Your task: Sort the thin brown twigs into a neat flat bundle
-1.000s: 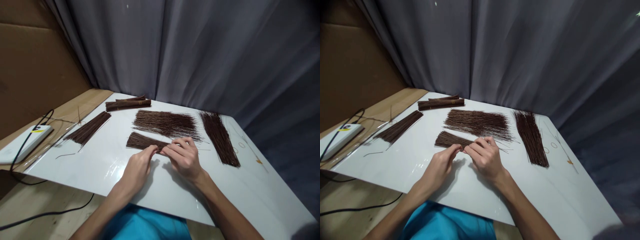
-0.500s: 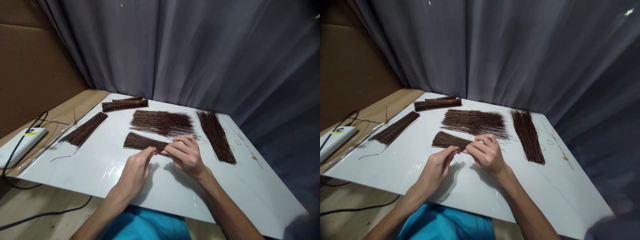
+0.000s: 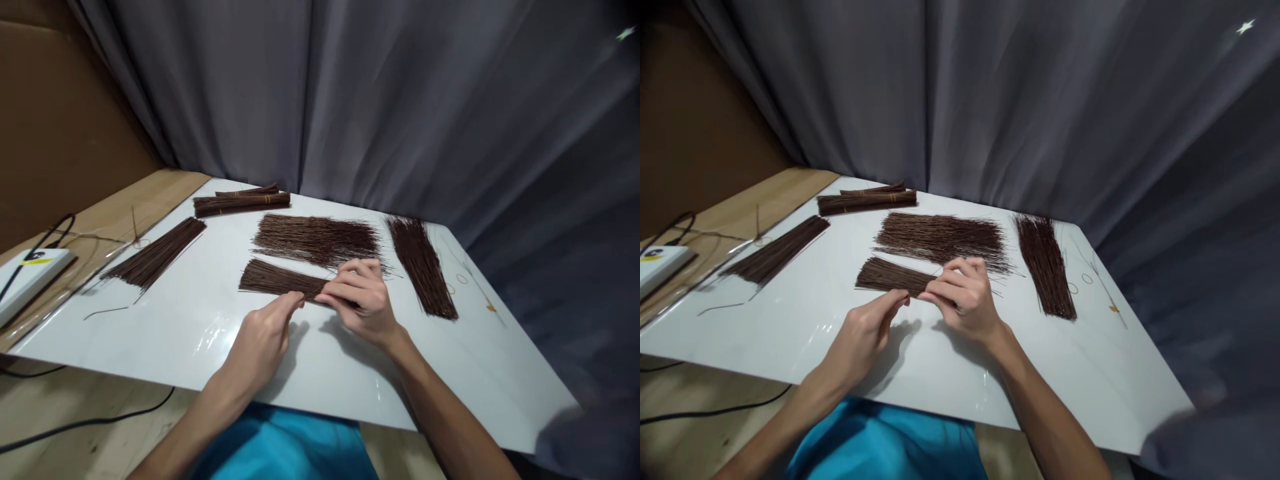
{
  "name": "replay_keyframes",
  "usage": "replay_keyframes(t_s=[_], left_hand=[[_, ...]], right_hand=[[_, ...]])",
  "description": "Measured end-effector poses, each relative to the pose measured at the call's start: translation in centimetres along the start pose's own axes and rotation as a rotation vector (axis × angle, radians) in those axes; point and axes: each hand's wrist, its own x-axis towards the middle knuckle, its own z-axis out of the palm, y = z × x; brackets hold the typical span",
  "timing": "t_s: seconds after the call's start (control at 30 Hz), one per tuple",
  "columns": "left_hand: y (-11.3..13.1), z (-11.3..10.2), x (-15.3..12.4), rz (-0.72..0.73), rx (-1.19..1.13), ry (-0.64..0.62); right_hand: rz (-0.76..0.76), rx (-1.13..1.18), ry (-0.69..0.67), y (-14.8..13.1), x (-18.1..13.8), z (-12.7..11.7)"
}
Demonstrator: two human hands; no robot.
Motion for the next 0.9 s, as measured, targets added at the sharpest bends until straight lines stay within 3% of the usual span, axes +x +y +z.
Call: replay_keyframes(t_s=[0.27,0.6,0.9], left_hand=[[-0.2,-0.5,0.0,-0.113,0.075,-0.111],[-1.1,-1.1,-1.7,-0.181,0.242,-0.301],[-0.1,-2.4,-0.6,-0.257,0.215,-0.274]], right_hand=[[0.055,-0.018,-0.110,0.5,-0.4,0.5],[0.074,0.039,-0.460,0.1,-1.1,1.3],[0.164,0.127,-0.393,0.1,-0.6,0.7]])
